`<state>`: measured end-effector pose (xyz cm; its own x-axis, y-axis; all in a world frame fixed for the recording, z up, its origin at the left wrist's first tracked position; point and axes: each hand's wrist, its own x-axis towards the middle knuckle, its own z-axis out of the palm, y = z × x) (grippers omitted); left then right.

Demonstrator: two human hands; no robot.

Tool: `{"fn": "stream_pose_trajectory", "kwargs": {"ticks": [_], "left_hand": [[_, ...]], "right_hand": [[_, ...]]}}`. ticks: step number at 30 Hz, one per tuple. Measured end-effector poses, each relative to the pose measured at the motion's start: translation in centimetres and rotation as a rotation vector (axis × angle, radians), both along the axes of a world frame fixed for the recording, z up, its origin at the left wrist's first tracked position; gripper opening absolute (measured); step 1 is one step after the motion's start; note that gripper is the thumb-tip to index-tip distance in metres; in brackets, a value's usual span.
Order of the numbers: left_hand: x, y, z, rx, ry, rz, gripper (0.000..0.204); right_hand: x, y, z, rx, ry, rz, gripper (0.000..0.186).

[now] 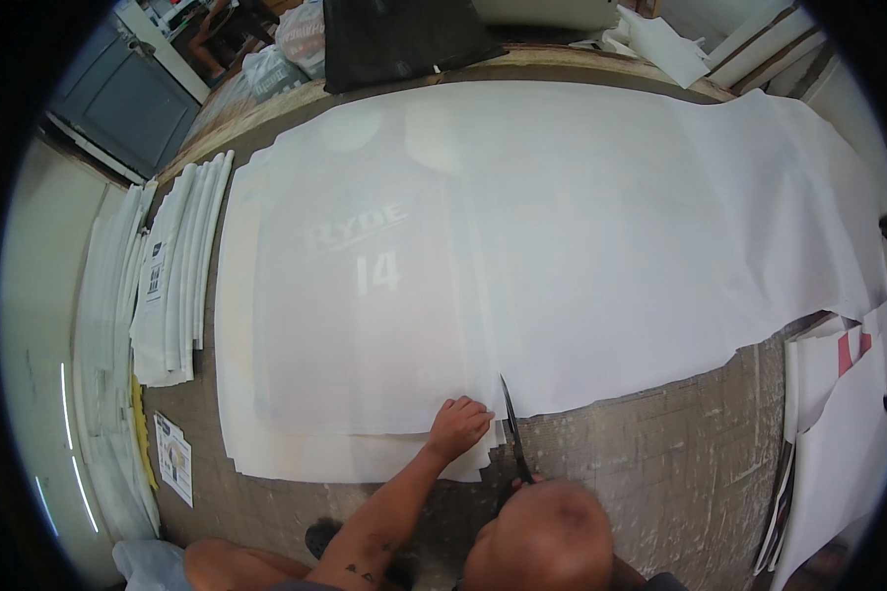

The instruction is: The person uses scissors to cut printed jersey designs from a large roll of vinyl or paper. They unroll sections, cut along the printed outlines, and separate the pieces, which are then placed on the floor.

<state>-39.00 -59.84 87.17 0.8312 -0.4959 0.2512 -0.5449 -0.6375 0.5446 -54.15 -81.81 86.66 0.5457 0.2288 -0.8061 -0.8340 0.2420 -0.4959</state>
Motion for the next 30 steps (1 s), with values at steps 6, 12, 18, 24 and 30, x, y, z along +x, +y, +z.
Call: {"fn": "stream_pose_trajectory", "kwargs": {"ticks": [6, 12, 18, 24, 30], "left_hand": [[-2.0, 0.3, 1.8, -0.044, 0.026, -0.062, 0.018], [-7.5, -0.5, 3.2, -0.284, 0.230, -0.297, 0.022], [-17.5, -1.0, -0.6, -0.349, 1.254, -0.181, 0.031], [-20.4, 2.8, -4.6, -0.055, 0.582, -0.549, 0.028], [-18.4, 2.8, -3.0, -0.241, 0.451, -0.492, 0.025]], "right_hand": [[11.1, 1.2, 0.2, 0.067, -0.253, -0.041, 0.034], [30.1, 3.5, -2.1, 0.033, -0.501, 0.031, 0.042], [52.3, 6.0, -0.5, -0.235, -0.737, 0.251, 0.041], [59.2, 7.5, 10.1, 0.192, -0.793, -0.085, 0.046], [41.4, 1.6, 4.1, -0.107, -0.670, 0.182, 0.048]]}}
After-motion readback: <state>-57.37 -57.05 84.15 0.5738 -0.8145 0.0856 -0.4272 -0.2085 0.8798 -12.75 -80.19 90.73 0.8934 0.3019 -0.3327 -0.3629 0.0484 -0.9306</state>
